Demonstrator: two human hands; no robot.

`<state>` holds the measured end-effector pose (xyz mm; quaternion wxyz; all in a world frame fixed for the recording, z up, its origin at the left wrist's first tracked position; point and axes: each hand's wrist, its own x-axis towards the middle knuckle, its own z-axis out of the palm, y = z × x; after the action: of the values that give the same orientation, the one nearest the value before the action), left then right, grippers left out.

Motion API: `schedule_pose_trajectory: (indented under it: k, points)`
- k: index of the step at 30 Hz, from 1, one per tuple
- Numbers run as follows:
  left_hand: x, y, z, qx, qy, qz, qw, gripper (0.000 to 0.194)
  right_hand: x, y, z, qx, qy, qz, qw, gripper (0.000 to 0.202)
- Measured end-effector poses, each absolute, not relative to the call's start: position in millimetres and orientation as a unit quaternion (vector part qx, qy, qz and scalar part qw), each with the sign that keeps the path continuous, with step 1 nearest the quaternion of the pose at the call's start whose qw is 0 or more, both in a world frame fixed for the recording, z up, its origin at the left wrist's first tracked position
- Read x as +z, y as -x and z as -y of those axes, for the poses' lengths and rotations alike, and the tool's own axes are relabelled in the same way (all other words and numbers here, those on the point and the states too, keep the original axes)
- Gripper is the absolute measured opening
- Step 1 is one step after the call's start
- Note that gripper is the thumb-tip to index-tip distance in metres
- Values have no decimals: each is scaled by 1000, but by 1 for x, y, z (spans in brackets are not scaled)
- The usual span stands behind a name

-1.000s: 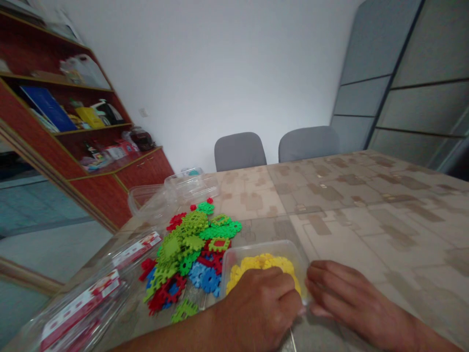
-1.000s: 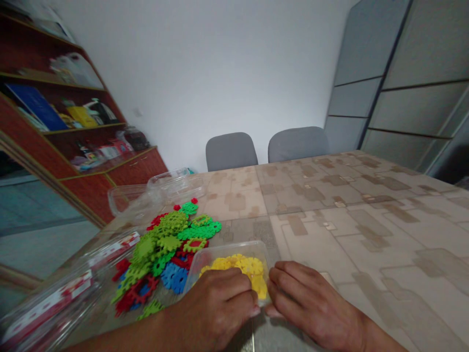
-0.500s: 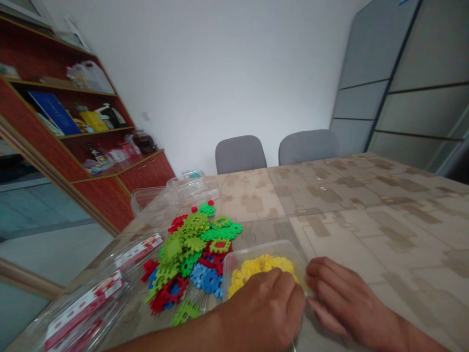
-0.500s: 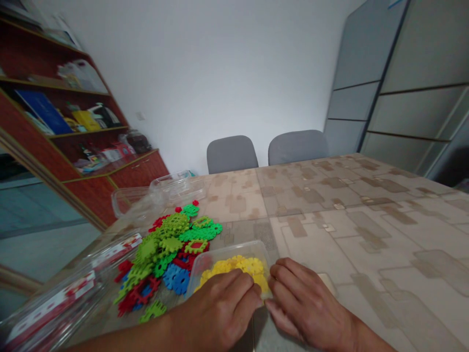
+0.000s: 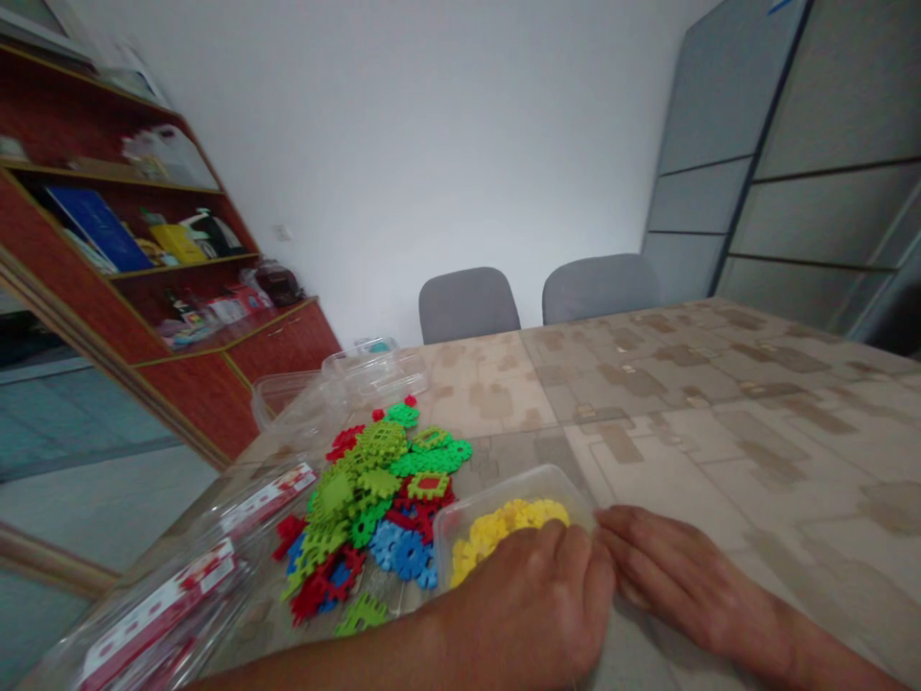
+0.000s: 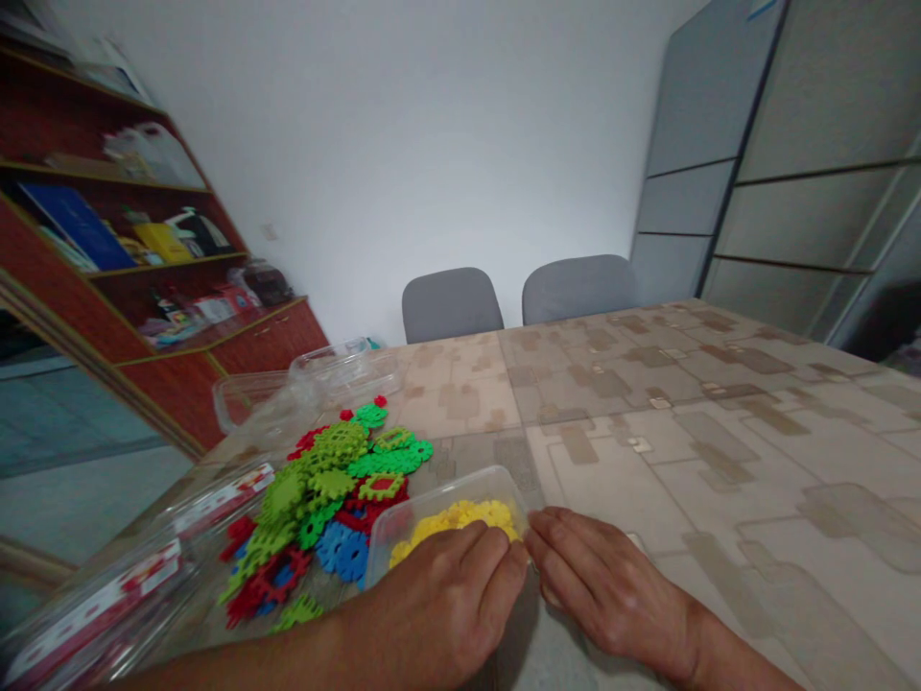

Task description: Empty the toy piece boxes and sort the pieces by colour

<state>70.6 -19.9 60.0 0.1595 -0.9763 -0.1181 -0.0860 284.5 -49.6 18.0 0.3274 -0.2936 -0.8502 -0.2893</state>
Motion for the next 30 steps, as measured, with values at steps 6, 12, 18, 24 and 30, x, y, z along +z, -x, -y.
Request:
schedule_pose_trajectory:
  k: [6, 12, 18, 24, 30]
  points:
    - [59, -79, 22, -106, 971, 135, 167, 15, 16, -285, 45, -306, 296, 848, 314, 34]
    - [53, -82, 23, -141, 965, 151, 163, 17, 15, -282, 43, -314, 304, 835, 334, 35]
    - [49, -76, 21, -142, 967, 132, 164, 16, 12, -279, 39, -276, 327, 833, 352, 29]
    - [52, -59, 20, -164, 967, 92, 172, 21, 2, -277, 36, -267, 310, 854, 321, 29]
    - [56, -63, 24, -144, 967, 110, 179, 24, 4, -275, 35, -253, 294, 863, 324, 31]
